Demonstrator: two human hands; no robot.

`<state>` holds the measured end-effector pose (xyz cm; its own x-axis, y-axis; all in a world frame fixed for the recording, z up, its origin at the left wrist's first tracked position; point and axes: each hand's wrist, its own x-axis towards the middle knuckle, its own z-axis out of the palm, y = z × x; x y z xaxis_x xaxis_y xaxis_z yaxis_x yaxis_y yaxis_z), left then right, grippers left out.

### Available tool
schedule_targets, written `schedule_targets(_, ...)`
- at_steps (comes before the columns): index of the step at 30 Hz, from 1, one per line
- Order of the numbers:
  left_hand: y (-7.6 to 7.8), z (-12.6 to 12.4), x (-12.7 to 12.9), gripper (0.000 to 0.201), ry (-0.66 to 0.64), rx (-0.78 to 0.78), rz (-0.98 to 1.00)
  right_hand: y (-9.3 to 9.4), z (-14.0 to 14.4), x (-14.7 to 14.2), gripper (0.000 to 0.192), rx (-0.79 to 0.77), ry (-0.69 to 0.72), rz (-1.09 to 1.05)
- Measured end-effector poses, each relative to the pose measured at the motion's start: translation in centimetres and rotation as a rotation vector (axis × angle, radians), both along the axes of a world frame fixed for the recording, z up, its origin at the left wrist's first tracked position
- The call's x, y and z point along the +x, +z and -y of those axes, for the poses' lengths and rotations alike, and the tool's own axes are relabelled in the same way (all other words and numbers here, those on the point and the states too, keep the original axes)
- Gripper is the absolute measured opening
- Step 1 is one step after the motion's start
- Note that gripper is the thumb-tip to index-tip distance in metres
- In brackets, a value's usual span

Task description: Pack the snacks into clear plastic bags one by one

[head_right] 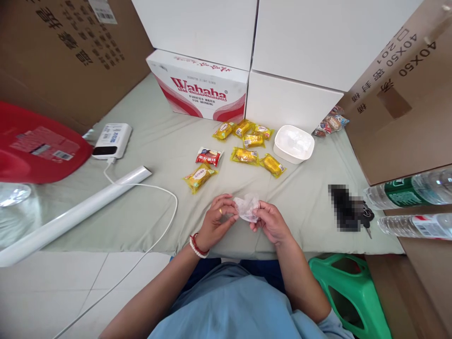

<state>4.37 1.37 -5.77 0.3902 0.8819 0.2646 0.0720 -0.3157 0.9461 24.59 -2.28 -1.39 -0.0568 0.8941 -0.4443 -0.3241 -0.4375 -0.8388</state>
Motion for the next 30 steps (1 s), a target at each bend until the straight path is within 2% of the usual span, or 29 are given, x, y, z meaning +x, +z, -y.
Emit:
schedule_targets(3,-0.6,-0.4,-0.3,0.026,0.030,-0.266,0.217,-0.2,-0.4,0.6,0.028,-0.017,-0.035,-0.057)
schedule_targets(6,-1.1,-0.6,-0.4,0.033,0.161,-0.427,0.335,-0.6,-0.7,1.0,0.033,-0.008,-0.128,-0.031)
schedule_targets(8,-1.2,-0.6,-0.4,0.034,0.214,-0.453,0.363,-0.9,-0.8,1.0,0.036,0.006,-0.212,0.047)
schedule_targets(10,-1.2,-0.4,-0.3,0.034,0.213,-0.457,0.362,-1.3,-0.9,1.0,0.038,0.032,-0.288,0.137)
schedule_targets(15,-1.5,-0.2,-0.2,0.033,0.215,-0.471,0.383,-1.8,-1.0,1.3,0.040,0.116,-0.367,0.286)
schedule_targets(20,-1.9,-0.5,-0.2,0.035,0.318,-0.509,0.471,-1.1,0.2,0.8,0.032,0.332,-0.560,0.586)
schedule_targets(22,-1.8,-0.6,-0.2,0.035,0.360,-0.499,0.476,-0.6,0.6,0.0,0.031,0.362,-0.463,0.648)
schedule_targets(26,-1.0,0.0,-0.2,0.029,0.302,-0.371,0.355,-0.4,-0.3,-2.1,0.045,0.263,-0.087,0.646)
schedule_targets(28,-0.5,0.5,-0.3,0.024,0.220,-0.228,0.262,-0.8,-1.4,-2.9,0.056,0.223,-0.012,0.674)
schedule_targets(30,-0.3,1.1,-0.4,0.020,0.157,-0.114,0.206,-1.4,-2.4,-3.1,0.048,0.215,0.015,0.665)
